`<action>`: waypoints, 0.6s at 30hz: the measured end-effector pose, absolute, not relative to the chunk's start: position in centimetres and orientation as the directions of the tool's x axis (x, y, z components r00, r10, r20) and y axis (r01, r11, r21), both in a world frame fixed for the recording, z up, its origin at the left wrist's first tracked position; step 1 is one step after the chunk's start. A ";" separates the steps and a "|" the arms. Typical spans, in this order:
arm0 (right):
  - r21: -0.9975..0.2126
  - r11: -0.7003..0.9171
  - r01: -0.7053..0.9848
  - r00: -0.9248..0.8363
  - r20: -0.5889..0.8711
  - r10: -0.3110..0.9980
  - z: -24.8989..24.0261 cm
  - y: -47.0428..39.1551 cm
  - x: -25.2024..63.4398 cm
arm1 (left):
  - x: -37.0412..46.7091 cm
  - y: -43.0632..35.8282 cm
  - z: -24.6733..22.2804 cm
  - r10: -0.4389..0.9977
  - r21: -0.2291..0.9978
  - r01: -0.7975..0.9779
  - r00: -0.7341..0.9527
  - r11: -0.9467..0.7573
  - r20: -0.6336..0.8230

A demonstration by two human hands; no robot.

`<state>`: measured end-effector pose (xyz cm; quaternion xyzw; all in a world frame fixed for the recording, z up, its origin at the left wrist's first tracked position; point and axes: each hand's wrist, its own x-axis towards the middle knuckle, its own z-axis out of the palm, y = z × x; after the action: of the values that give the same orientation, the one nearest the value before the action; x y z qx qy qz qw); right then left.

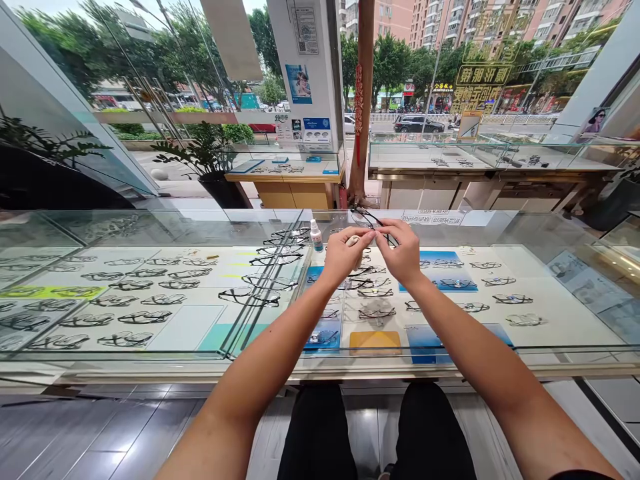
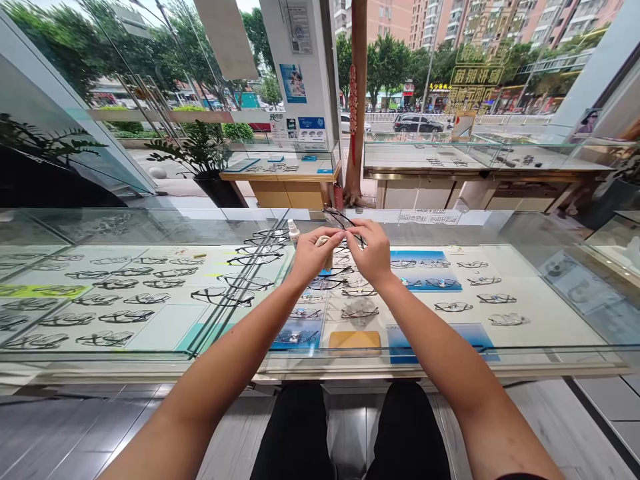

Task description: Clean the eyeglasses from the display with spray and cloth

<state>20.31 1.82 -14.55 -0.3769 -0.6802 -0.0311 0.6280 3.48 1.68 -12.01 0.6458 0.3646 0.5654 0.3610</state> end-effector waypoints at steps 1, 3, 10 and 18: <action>-0.420 0.713 0.561 0.070 0.883 0.465 -14.6 1.8 20.3 | 3.5 1.7 -12.0 0.885 0.885 0.052 0.091 -0.462 0.457; -0.403 0.706 0.582 0.067 0.889 0.453 -14.7 1.8 20.3 | 3.6 1.6 -12.0 0.895 0.896 0.039 0.085 -0.441 0.437; -0.355 0.746 0.564 0.013 0.907 0.422 -15.0 1.7 19.9 | 3.9 2.0 -12.8 0.912 0.912 -0.002 0.011 -0.409 0.409; -0.471 0.736 0.487 0.096 0.866 0.490 -14.7 1.8 20.5 | 3.1 3.0 -13.3 0.863 0.842 0.208 0.026 -0.498 0.504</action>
<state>20.50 1.79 -14.67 -0.3636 -0.6722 0.0013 0.6450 3.08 3.01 -13.27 0.6550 0.4086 0.5657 0.2897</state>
